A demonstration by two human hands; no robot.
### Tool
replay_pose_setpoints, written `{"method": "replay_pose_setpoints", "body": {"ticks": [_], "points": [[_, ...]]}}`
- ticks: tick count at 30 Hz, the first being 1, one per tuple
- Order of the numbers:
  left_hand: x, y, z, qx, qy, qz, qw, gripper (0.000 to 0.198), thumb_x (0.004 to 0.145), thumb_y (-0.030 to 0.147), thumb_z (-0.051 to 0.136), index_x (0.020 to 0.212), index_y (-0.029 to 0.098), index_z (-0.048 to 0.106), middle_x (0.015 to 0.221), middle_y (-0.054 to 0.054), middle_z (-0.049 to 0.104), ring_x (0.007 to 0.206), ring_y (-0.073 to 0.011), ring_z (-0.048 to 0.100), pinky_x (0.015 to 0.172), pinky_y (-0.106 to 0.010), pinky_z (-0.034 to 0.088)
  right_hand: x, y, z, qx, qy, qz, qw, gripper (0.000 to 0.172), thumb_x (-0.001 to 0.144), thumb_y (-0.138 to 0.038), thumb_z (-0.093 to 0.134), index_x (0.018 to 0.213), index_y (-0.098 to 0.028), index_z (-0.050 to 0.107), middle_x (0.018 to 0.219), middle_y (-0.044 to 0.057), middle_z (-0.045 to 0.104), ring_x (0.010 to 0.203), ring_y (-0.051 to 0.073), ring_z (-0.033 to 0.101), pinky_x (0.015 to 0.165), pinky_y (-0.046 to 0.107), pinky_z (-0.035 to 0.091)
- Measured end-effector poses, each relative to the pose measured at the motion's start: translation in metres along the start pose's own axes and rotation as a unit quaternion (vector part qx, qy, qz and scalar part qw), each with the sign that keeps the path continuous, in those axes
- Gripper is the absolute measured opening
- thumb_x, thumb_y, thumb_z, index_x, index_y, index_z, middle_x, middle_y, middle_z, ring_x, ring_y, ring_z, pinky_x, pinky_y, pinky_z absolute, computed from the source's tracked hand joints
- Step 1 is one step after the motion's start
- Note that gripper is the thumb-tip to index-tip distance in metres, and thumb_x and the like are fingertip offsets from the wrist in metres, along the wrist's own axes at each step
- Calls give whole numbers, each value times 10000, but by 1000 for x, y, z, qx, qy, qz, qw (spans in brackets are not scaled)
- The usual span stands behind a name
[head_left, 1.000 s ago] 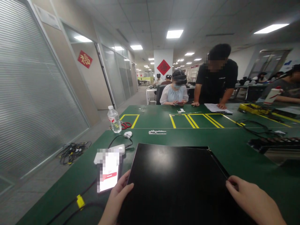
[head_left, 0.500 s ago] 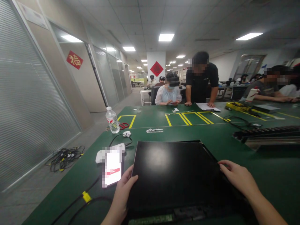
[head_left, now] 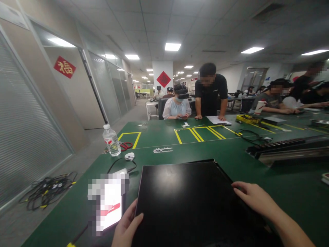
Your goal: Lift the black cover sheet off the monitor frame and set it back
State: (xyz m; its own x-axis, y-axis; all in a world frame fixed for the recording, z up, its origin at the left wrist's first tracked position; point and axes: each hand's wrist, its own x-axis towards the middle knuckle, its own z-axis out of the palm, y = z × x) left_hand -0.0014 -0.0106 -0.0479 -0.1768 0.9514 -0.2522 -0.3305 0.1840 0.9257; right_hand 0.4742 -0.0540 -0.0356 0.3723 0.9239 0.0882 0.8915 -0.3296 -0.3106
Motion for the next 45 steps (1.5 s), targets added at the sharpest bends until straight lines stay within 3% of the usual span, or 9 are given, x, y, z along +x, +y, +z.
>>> {"method": "replay_pose_setpoints", "body": {"ticks": [4, 9, 13, 19, 24, 29, 35, 40, 45], "points": [[-4, 5, 0, 17, 12, 1, 1000, 643, 519, 441, 1016, 1107, 248, 844, 1268, -82, 836, 1427, -456, 620, 1204, -513, 517, -6, -15, -5, -14, -96, 5, 995, 441, 958, -399, 489, 1166, -268, 856, 1124, 98, 835, 1048, 316, 781, 833, 376, 560], [-10, 15, 3, 10, 9, -41, 999, 624, 594, 376, 977, 1187, 255, 826, 1211, -79, 851, 1359, -424, 683, 1143, -487, 569, -2, -35, -15, -76, -111, -4, 991, 415, 948, -402, 550, 1206, -269, 846, 1116, 110, 831, 1025, 328, 780, 837, 400, 558], [-13, 22, 5, 17, 1, -55, 998, 651, 631, 352, 930, 1257, 237, 792, 1141, -90, 857, 1234, -400, 755, 1040, -456, 616, 16, -32, -21, -69, -95, -32, 993, 369, 930, -399, 602, 1168, -281, 858, 1211, 89, 819, 1116, 328, 766, 857, 378, 551], [-8, 38, 11, 88, -35, -51, 994, 480, 686, 316, 840, 1145, 206, 754, 1009, -89, 839, 991, -347, 808, 813, -390, 632, 28, 0, -16, 51, -83, -25, 995, 445, 931, -456, 558, 1169, -224, 854, 830, 74, 814, 834, 283, 782, 744, 347, 533], [6, 53, 20, 197, -45, -71, 977, 245, 762, 386, 779, 910, 235, 655, 774, -16, 748, 784, -295, 769, 685, -359, 581, 25, 8, -14, 105, -66, -9, 992, 546, 903, -528, 499, 1153, -193, 851, 802, 78, 814, 719, 280, 751, 730, 369, 548], [9, 54, 15, 257, -69, -7, 964, 289, 723, 415, 809, 883, 224, 662, 773, -17, 751, 749, -277, 739, 679, -342, 555, 26, 3, -13, 97, -29, 18, 995, 506, 873, -516, 492, 1048, -221, 864, 753, 70, 797, 724, 281, 742, 708, 366, 535], [0, 43, 11, 203, -91, 4, 975, 328, 735, 414, 837, 935, 208, 677, 858, -63, 810, 745, -280, 769, 722, -375, 594, 27, 8, -12, 98, -38, 38, 994, 533, 847, -569, 485, 1039, -238, 857, 772, 79, 803, 788, 312, 761, 715, 393, 524], [2, 39, 15, 143, -95, -8, 985, 437, 643, 436, 913, 927, 199, 680, 903, -106, 841, 902, -357, 817, 807, -442, 633, 30, 21, -6, 119, -21, 39, 992, 559, 832, -626, 498, 1042, -244, 848, 760, 90, 800, 670, 313, 732, 661, 412, 527], [4, 30, 9, 103, -102, -38, 989, 693, 616, 426, 955, 1213, 177, 705, 1006, -140, 854, 1034, -407, 814, 915, -501, 637, 24, 25, -4, 143, -21, 78, 986, 588, 815, -666, 506, 1049, -245, 844, 758, 87, 799, 578, 286, 692, 634, 408, 529]]}}
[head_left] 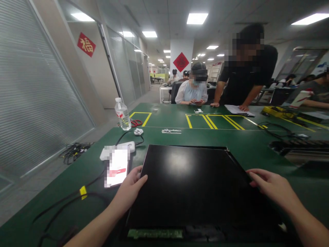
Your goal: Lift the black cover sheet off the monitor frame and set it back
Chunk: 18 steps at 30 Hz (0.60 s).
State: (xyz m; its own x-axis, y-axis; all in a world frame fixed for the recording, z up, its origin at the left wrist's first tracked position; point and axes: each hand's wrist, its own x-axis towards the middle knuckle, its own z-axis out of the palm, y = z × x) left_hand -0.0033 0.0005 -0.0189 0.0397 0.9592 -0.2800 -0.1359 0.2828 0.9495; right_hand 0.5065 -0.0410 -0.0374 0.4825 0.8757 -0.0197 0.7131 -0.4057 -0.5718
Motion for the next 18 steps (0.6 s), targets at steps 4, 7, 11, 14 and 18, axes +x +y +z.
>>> {"method": "replay_pose_setpoints", "body": {"ticks": [4, 7, 11, 14, 18], "points": [[-2, -9, -4, -34, 49, -4, 998, 1082, 629, 443, 951, 1576, 161, 511, 1036, -139, 856, 1052, -413, 814, 934, -512, 638, -6, -1, 2, -1, 19, -14, 1000, 576, 819, -657, 518, 1041, -240, 847, 723, 84, 787, 580, 282, 689, 614, 390, 515], [-6, -8, -4, -30, 70, -9, 997, 1002, 682, 422, 914, 1576, 176, 536, 1080, -139, 855, 1067, -403, 813, 943, -492, 641, -7, 0, 2, -2, 24, -18, 1000, 562, 833, -642, 519, 1044, -236, 847, 709, 83, 779, 571, 275, 679, 599, 378, 505], [-5, -8, -6, -11, 67, -26, 997, 796, 674, 431, 897, 1410, 205, 697, 1112, -131, 855, 1085, -412, 805, 942, -485, 647, -9, -1, 1, -7, 20, -19, 1000, 557, 838, -635, 525, 1051, -231, 844, 707, 82, 774, 576, 273, 677, 600, 372, 499], [1, -9, -9, -13, 62, -22, 998, 847, 586, 471, 930, 1376, 234, 739, 1168, -130, 850, 1144, -442, 781, 975, -500, 637, -12, -7, -1, -14, 22, -31, 999, 550, 837, -620, 516, 1044, -233, 847, 705, 76, 774, 633, 285, 705, 647, 375, 514], [0, 1, -7, 9, 46, -11, 999, 845, 533, 455, 949, 1328, 228, 776, 1214, -133, 841, 1231, -459, 741, 1035, -516, 612, -15, -13, -2, -25, 25, -33, 999, 536, 843, -602, 497, 1031, -242, 846, 701, 68, 771, 648, 285, 708, 677, 379, 521]]}}
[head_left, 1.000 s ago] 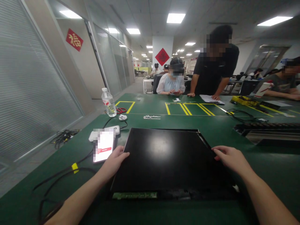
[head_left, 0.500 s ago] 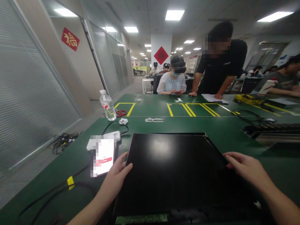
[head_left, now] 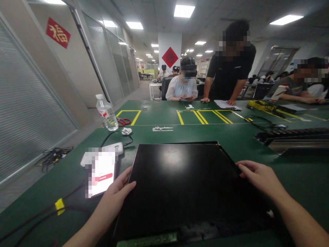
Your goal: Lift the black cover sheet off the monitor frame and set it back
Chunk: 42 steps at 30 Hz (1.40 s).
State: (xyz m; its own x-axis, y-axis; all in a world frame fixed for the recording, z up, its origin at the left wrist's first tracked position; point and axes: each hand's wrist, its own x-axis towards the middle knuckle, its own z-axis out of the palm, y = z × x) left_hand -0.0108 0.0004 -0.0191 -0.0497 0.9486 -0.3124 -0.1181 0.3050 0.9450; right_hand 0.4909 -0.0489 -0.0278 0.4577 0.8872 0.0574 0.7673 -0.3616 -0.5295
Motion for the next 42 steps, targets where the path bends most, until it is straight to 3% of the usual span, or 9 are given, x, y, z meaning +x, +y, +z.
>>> {"method": "replay_pose_setpoints", "body": {"ticks": [5, 9, 14, 22, 34, 42], "points": [[-13, 19, 5, 37, -3, -17, 999, 816, 523, 431, 966, 1291, 213, 794, 1167, -135, 848, 1241, -464, 734, 1034, -537, 610, 3, 6, 2, -9, 3, -7, 1000, 524, 851, -613, 517, 1030, -242, 840, 697, 71, 771, 627, 284, 704, 656, 375, 517], [-13, 18, 1, 103, 16, 86, 991, 745, 598, 494, 937, 1280, 227, 804, 1341, -140, 791, 1373, -451, 653, 1161, -540, 530, 3, 9, 1, -9, 5, -11, 1000, 516, 852, -615, 523, 1034, -247, 836, 702, 67, 775, 668, 297, 729, 669, 380, 525], [-3, 10, -13, 247, 15, 191, 950, 644, 727, 547, 832, 1294, 244, 801, 1543, -129, 656, 1483, -420, 553, 1262, -528, 417, 1, 3, -2, -5, -8, 9, 1000, 523, 830, -604, 527, 1048, -241, 833, 733, 77, 783, 691, 299, 736, 710, 390, 527], [9, -2, -23, 355, -6, 208, 912, 587, 795, 551, 740, 1270, 212, 800, 1503, -166, 640, 1443, -423, 569, 1248, -547, 430, 2, 4, -3, -16, 0, 6, 1000, 506, 842, -602, 528, 1040, -245, 827, 721, 74, 777, 690, 302, 736, 682, 389, 517], [16, -8, -17, 427, -7, 210, 879, 558, 834, 374, 645, 1318, 109, 728, 1519, -225, 560, 1482, -405, 537, 1284, -590, 387, -2, -11, -12, -13, -11, 35, 999, 619, 726, -686, 526, 1023, -238, 833, 727, 73, 785, 743, 332, 748, 685, 400, 479], [17, -14, -15, 444, 3, 232, 865, 497, 902, 362, 620, 1317, 111, 726, 1491, -232, 572, 1466, -414, 552, 1263, -628, 409, -4, -17, -14, -18, -18, 54, 998, 680, 680, -708, 499, 1035, -238, 839, 758, 72, 799, 734, 326, 734, 697, 406, 462]]}}
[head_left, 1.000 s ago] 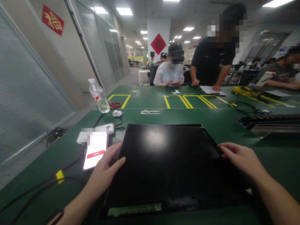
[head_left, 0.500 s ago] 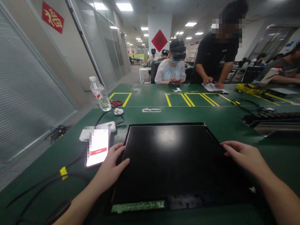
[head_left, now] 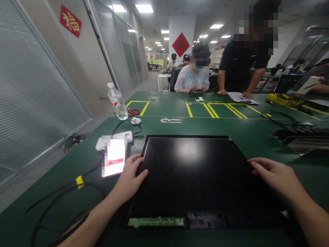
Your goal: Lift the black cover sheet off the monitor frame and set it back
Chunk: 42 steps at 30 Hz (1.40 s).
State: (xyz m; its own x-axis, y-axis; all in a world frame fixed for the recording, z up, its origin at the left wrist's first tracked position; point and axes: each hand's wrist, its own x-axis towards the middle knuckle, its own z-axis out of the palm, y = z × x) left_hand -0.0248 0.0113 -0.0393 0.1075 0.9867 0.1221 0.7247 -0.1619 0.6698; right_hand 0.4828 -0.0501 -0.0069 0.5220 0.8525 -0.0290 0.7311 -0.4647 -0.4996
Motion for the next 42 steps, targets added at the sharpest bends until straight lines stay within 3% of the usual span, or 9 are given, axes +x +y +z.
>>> {"method": "replay_pose_setpoints", "body": {"ticks": [9, 18, 26, 34, 37, 42], "points": [[-2, -1, 1, 13, 12, 14, 1000, 445, 931, 360, 620, 1303, 146, 737, 1474, -206, 596, 1444, -394, 577, 1241, -607, 447, 4, 7, 3, 0, 13, -16, 1000, 638, 709, -699, 519, 1018, -248, 848, 751, 70, 796, 733, 327, 738, 693, 403, 463], [-3, -2, 4, 34, -1, 38, 999, 497, 962, 336, 567, 1380, 102, 701, 1493, -241, 569, 1453, -390, 562, 1247, -620, 433, -1, -3, -2, 6, 1, 3, 1000, 676, 660, -716, 508, 1011, -239, 833, 755, 81, 792, 758, 338, 736, 719, 409, 479], [-7, -2, 5, 48, 7, 52, 997, 449, 973, 306, 563, 1360, 156, 732, 1503, -219, 564, 1435, -387, 578, 1223, -627, 457, -1, -2, 0, 4, 3, -12, 1000, 619, 701, -695, 504, 988, -256, 834, 743, 75, 792, 744, 332, 746, 717, 416, 491], [-5, 6, -13, 87, -27, 63, 994, 541, 958, 346, 502, 1426, 121, 653, 1472, -226, 619, 1386, -373, 620, 1199, -601, 484, -1, 10, 6, -7, 31, -59, 998, 482, 787, -643, 527, 959, -301, 821, 743, 57, 793, 750, 338, 758, 672, 414, 503], [-8, 10, -23, 124, -30, 26, 992, 539, 933, 422, 522, 1358, 129, 677, 1302, -212, 695, 1240, -386, 694, 1099, -580, 558, -1, 10, 7, -14, 28, -55, 998, 464, 795, -610, 536, 977, -293, 822, 765, 57, 798, 795, 337, 765, 685, 408, 510], [-11, 13, -27, 123, -49, 8, 991, 370, 905, 447, 495, 1028, 199, 740, 1131, -175, 709, 1006, -358, 739, 958, -523, 613, -2, 9, 9, 3, 26, -52, 998, 444, 815, -586, 537, 984, -288, 820, 754, 51, 793, 794, 329, 763, 711, 407, 524]]}}
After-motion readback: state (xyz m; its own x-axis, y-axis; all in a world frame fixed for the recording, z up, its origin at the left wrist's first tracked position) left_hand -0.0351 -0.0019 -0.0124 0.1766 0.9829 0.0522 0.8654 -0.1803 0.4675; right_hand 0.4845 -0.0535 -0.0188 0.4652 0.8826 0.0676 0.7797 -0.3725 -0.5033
